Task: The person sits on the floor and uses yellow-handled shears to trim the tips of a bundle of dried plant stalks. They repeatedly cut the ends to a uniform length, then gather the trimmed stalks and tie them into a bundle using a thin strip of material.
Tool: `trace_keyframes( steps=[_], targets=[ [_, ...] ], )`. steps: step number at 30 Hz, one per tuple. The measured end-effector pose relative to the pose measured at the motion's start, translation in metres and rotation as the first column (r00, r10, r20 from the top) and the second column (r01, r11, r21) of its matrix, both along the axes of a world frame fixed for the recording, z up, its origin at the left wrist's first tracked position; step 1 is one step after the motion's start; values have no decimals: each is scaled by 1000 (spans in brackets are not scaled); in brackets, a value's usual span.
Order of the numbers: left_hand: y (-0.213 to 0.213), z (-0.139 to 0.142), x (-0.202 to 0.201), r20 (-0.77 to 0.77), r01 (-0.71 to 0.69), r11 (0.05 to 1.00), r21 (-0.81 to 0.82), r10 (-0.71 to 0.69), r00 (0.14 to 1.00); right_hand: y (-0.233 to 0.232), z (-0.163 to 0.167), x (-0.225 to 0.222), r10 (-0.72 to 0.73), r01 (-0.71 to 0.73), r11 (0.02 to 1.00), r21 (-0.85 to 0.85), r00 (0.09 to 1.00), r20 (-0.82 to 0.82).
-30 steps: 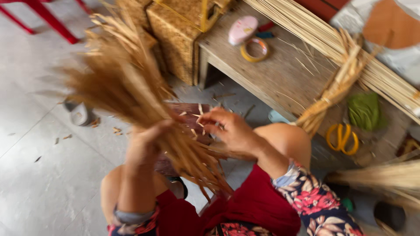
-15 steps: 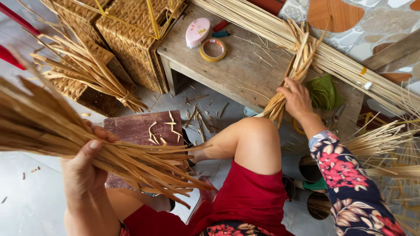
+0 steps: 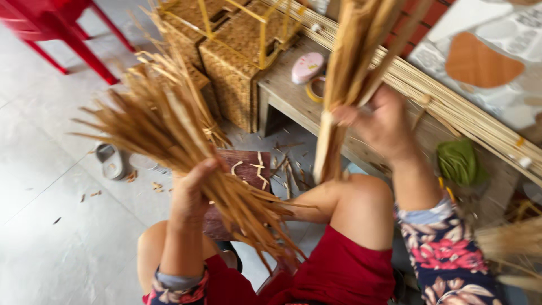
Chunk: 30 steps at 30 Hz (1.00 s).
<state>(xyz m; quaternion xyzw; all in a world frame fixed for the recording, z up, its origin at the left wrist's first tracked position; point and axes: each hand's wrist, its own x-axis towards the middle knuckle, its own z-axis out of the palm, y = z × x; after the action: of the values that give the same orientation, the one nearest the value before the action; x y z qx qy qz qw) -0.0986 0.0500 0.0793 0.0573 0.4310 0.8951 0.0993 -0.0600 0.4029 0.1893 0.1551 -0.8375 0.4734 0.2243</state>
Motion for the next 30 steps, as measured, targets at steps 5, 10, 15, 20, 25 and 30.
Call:
trace_keyframes(
  steps=[5,10,15,20,25,30],
  targets=[
    [8,1,3,-13,31,999,12,-31,999,-114,-44,-24,356,-264,903,-340,902,245],
    [10,-7,4,20,105,993,58,-106,994,-148,-81,-32,420,-286,838,-464,882,214],
    [12,-12,9,-46,120,983,-142,-127,991,-146,-107,-31,391,-244,817,-522,900,191],
    [21,-14,12,16,117,988,-102,-116,993,-129,-116,-24,398,-164,749,-642,885,239],
    [20,-14,1,87,133,987,-91,-125,988,-114,-97,-9,419,-289,691,-663,907,41],
    [1,-9,-15,62,65,992,109,-72,995,-101,-83,15,720,-709,693,-132,687,93]
  ],
)
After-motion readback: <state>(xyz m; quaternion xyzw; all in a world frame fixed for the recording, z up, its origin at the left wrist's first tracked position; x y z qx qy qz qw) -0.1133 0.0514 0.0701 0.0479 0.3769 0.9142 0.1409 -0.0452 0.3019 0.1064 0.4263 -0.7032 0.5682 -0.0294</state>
